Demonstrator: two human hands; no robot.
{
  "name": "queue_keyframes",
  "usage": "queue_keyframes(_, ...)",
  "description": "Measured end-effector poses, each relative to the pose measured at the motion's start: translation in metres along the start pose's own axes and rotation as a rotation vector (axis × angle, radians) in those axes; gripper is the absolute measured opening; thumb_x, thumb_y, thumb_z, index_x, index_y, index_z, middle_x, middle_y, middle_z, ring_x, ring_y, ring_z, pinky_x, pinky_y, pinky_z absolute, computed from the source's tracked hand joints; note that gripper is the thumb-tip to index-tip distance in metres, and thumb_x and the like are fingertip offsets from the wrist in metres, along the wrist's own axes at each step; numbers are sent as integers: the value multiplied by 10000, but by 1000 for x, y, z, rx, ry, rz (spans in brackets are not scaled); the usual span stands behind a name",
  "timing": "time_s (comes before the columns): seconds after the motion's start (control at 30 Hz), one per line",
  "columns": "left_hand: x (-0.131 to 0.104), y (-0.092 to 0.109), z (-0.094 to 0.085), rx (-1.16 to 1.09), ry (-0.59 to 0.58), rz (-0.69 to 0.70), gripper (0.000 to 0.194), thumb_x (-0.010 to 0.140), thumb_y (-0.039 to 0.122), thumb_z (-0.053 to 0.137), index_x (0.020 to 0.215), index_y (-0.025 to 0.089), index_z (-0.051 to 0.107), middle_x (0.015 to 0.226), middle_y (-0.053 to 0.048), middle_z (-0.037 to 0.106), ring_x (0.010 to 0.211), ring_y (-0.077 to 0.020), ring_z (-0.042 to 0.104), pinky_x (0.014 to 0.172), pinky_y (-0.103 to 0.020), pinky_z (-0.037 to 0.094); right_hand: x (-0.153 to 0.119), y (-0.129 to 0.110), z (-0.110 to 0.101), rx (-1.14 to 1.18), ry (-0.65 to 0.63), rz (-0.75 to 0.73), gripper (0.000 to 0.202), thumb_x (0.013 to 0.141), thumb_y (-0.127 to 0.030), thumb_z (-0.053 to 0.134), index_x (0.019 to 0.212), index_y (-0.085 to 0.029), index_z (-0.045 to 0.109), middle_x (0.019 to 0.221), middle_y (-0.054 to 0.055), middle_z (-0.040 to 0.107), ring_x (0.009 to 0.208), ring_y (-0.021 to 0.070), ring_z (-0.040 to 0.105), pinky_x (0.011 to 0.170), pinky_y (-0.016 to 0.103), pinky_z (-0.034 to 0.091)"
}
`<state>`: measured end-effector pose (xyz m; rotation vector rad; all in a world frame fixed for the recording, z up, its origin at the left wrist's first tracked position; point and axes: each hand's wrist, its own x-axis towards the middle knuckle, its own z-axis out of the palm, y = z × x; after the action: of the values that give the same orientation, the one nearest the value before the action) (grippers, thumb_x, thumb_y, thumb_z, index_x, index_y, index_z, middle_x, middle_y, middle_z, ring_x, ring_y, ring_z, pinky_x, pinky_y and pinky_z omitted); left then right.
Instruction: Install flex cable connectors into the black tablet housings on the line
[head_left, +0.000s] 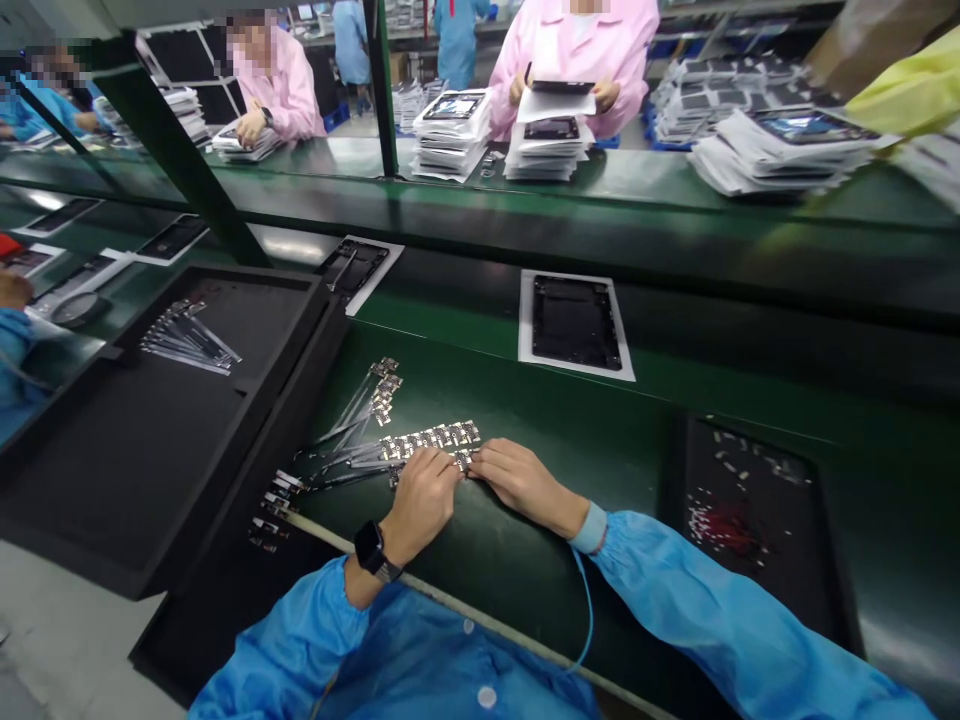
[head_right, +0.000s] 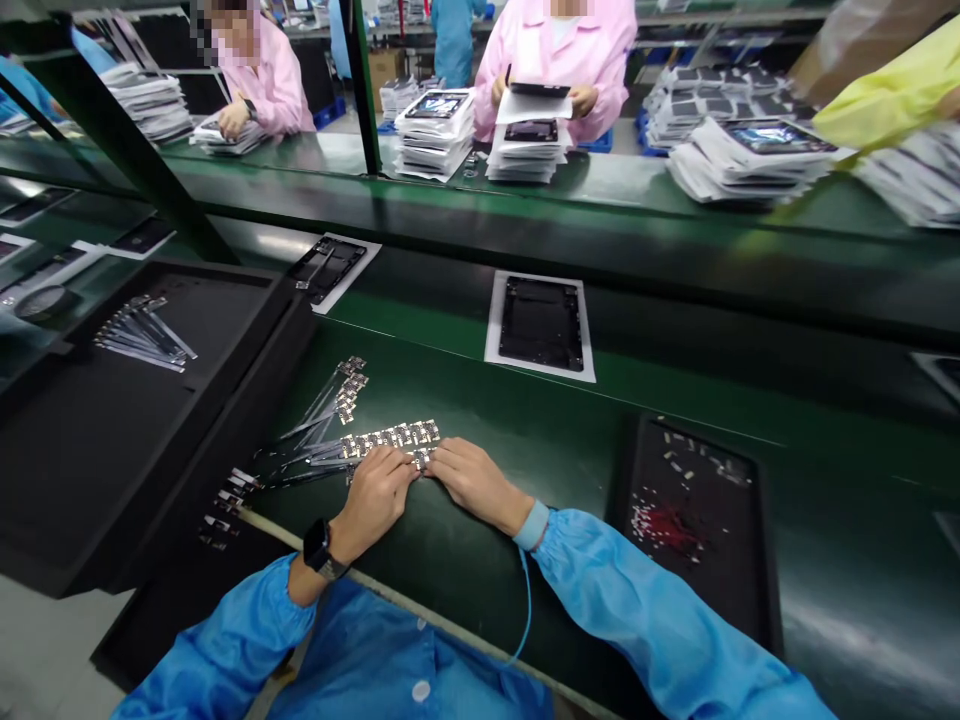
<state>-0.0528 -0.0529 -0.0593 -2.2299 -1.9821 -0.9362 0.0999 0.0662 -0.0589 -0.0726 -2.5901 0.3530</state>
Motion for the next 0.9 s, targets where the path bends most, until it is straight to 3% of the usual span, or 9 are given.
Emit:
queue_keyframes(0.17,-21,-9,-18,-18,61,-68,154,934,166,556,1054,168,653,1114,-109,698,1016,-238,654,886,-412,559,-3,2,-5,-4,-27,15,247,1006,-148,446,886,-156,662,853,87,687,799,190,582,724,332,479)
queue_keyframes(0.27,-35,-17,-28,-16,101,-115,136,937,145,537,938,181,668,1047,-97,719,967,-222,679,866,-399,579,-2,0,-5,-21,-49,18,233,1001,-167,462,912,-159,677,881,96,695,837,206,605,744,347,500)
queue_keyframes(0.43,-37,-20,-31,-13,56,-51,160,935,102,520,869,179,644,977,-85,727,921,-214,675,825,-391,586,12,-11,10,-85,-37,-29,253,1004,-262,480,1125,-152,673,1107,139,703,1061,271,609,890,437,500)
queue_keyframes(0.57,-32,-23,-31,4,49,-32,163,938,94,507,850,174,620,915,-85,714,868,-211,662,778,-389,593,24,-15,29,-54,-11,-126,322,1020,-175,379,1020,-136,698,1053,118,729,975,242,631,831,395,514)
queue_keyframes(0.63,-31,-24,-31,14,44,-18,190,942,94,492,820,183,608,870,-72,704,831,-202,654,836,-423,592,27,-15,35,-30,-5,-115,334,1012,-144,371,964,-129,700,1020,118,733,937,232,630,796,378,511)
queue_keyframes(0.77,-30,-26,-29,34,35,-6,218,946,98,473,805,195,607,815,-49,686,810,-189,653,1017,-500,523,28,-17,36,-24,9,-88,322,1011,-145,394,905,-140,698,996,115,734,927,223,628,769,364,497)
queue_keyframes(0.9,-33,-28,-29,22,66,2,208,945,111,487,821,188,636,837,-58,711,824,-194,680,986,-487,552,29,-18,33,-17,13,-89,336,1023,-165,384,908,-150,700,986,101,737,943,219,638,782,358,502)
